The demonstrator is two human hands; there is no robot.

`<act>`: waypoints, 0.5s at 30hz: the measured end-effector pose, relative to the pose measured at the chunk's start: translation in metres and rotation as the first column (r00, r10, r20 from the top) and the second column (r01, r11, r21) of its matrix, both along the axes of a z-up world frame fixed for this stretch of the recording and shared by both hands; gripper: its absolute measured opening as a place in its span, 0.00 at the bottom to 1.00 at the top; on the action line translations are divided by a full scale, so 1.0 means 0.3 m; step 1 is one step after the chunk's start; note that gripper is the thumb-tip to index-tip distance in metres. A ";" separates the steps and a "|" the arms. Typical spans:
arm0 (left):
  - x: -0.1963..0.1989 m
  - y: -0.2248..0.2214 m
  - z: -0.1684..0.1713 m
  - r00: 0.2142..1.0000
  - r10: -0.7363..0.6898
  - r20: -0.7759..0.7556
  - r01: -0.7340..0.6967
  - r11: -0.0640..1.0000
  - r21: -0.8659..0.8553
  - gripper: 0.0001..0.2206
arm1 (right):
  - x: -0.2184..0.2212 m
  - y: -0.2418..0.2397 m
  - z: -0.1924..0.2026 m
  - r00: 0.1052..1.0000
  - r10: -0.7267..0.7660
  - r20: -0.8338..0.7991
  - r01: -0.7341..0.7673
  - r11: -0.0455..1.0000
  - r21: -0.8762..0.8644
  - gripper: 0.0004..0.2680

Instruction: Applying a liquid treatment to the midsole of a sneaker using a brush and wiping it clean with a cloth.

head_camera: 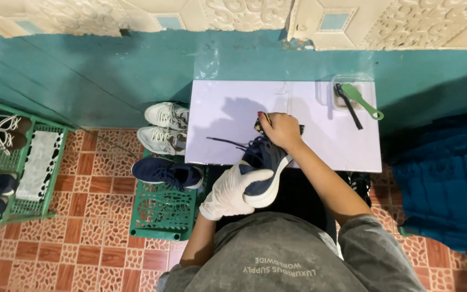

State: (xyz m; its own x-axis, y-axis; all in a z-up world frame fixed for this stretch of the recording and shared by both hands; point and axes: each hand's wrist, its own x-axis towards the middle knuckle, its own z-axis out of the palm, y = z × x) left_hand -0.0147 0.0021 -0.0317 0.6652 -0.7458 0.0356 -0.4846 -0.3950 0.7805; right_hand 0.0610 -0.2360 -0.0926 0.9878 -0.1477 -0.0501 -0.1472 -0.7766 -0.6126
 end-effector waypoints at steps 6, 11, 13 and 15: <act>-0.009 -0.032 0.079 0.987 -0.064 0.145 0.063 0.998 0.017 0.44 | 0.042 -0.126 -0.038 0.989 -0.149 0.013 0.147 0.984 0.100 0.22; 0.021 -0.035 0.074 0.966 0.060 -0.253 -0.060 0.998 0.007 0.44 | 0.036 -0.122 -0.142 0.939 -0.309 0.153 0.150 0.766 0.626 0.21; 0.012 -0.029 0.009 0.996 -0.074 0.045 0.076 0.997 -0.033 0.47 | -0.101 0.082 0.120 0.960 -0.114 0.255 -0.056 0.817 0.574 0.13; -0.003 -0.020 0.000 0.996 -0.070 0.059 0.072 0.997 -0.033 0.47 | -0.040 0.037 -0.094 0.961 -0.094 0.262 -0.087 0.792 0.604 0.16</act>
State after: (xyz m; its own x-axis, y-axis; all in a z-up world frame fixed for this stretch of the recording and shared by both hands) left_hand -0.0155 -0.0039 -0.0316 0.6065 -0.7888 0.0999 -0.5554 -0.3304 0.7631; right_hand 0.0490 -0.2249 -0.1209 0.9748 -0.1800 0.1314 0.0877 -0.2321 -0.9687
